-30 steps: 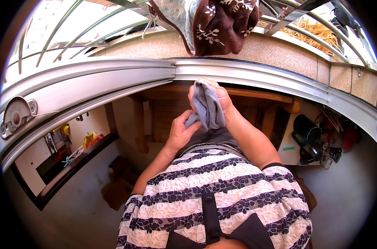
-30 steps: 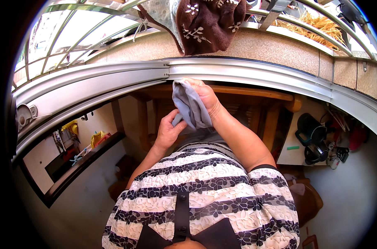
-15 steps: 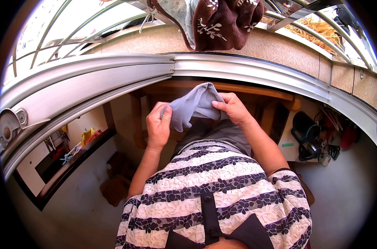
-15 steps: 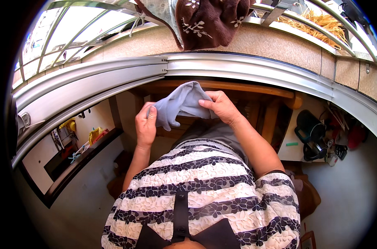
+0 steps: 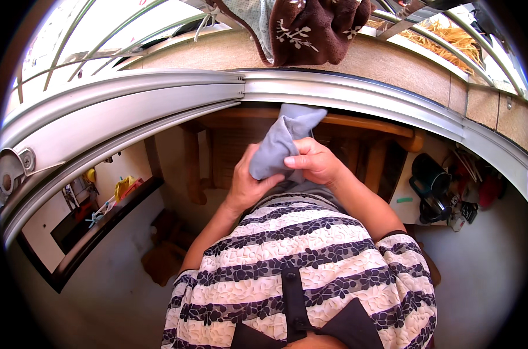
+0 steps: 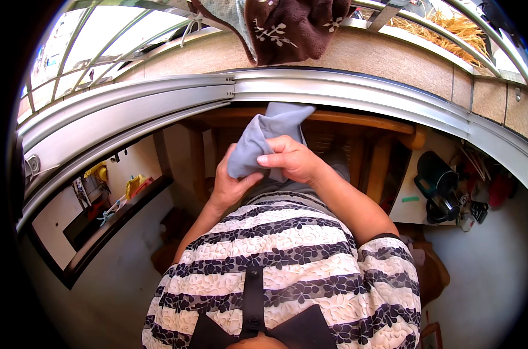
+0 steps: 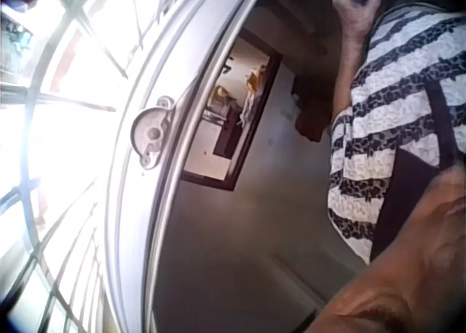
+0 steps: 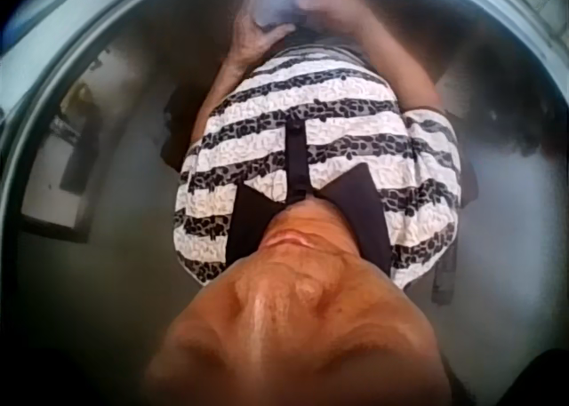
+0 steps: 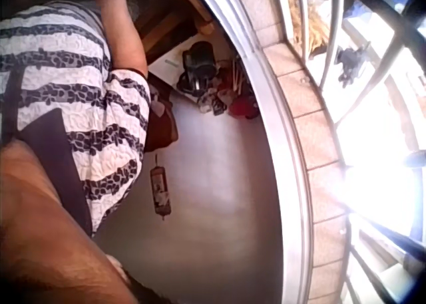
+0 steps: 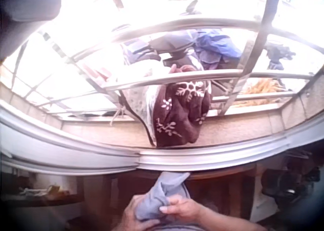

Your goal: The person uses a grey cloth to wipe the metal window frame and the adjacent wall area. They clean the horizontal track and the vertical side of the frame, moving the cloth along the surfaces to remove dust or dirt.

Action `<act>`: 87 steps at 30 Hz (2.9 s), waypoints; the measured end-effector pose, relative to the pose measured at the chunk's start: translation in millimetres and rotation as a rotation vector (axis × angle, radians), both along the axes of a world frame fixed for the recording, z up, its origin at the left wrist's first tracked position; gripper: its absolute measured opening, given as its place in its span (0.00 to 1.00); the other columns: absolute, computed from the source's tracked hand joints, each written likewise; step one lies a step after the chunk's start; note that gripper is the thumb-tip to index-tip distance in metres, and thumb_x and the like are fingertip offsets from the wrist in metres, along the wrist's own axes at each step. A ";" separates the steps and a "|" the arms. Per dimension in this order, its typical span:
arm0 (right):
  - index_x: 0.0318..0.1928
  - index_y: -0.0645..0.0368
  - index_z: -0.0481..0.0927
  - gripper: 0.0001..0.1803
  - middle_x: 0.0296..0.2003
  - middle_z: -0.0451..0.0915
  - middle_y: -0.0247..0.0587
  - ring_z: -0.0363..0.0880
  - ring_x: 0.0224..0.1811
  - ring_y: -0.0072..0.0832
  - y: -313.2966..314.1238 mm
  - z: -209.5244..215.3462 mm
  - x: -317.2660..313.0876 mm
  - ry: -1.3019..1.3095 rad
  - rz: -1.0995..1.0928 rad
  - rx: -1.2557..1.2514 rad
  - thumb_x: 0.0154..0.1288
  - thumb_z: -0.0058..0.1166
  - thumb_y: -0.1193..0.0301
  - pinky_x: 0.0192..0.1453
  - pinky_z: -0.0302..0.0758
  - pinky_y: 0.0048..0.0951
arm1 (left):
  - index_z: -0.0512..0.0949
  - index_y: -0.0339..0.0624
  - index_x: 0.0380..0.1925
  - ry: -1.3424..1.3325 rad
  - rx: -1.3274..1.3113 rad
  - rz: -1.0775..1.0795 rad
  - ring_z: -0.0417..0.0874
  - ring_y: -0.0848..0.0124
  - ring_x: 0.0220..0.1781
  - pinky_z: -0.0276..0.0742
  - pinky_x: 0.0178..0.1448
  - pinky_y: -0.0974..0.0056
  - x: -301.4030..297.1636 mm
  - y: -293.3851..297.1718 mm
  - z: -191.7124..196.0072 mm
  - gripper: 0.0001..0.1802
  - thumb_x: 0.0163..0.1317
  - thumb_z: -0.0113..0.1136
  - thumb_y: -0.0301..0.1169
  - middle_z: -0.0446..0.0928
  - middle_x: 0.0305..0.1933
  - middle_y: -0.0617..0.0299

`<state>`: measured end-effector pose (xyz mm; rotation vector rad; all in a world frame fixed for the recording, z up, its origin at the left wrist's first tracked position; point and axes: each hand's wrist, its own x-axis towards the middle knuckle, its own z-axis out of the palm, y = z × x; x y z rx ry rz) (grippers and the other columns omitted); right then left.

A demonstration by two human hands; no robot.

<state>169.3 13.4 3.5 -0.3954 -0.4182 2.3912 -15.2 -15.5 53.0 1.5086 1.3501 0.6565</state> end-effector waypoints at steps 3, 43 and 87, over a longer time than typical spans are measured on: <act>0.44 0.65 0.81 0.11 0.38 0.81 0.32 0.76 0.38 0.16 4.3 10.5 21.0 -0.329 -0.031 0.114 0.62 0.55 0.75 0.45 0.73 0.21 | 0.75 0.33 0.33 0.030 -0.038 0.018 0.75 0.65 0.29 0.70 0.36 0.66 -0.1 1.7 -2.8 0.10 0.49 0.61 0.18 0.73 0.30 0.55; 0.50 0.70 0.66 0.26 0.50 0.63 0.62 0.63 0.54 0.56 42.8 -32.9 -138.8 -1.248 -0.852 0.556 0.44 0.43 0.88 0.61 0.62 0.45 | 0.75 0.34 0.44 -0.059 -0.471 0.526 0.79 0.73 0.39 0.74 0.45 0.70 -47.3 -26.5 -1.5 0.11 0.64 0.53 0.27 0.79 0.41 0.57; 0.47 0.62 0.75 0.21 0.44 0.76 0.50 0.78 0.43 0.41 106.1 119.4 -83.0 -0.856 -0.768 1.495 0.50 0.62 0.74 0.47 0.74 0.32 | 0.48 0.36 0.67 0.267 1.465 0.390 0.65 0.46 0.60 0.64 0.60 0.49 -12.2 109.3 -26.4 0.33 0.68 0.49 0.35 0.57 0.63 0.38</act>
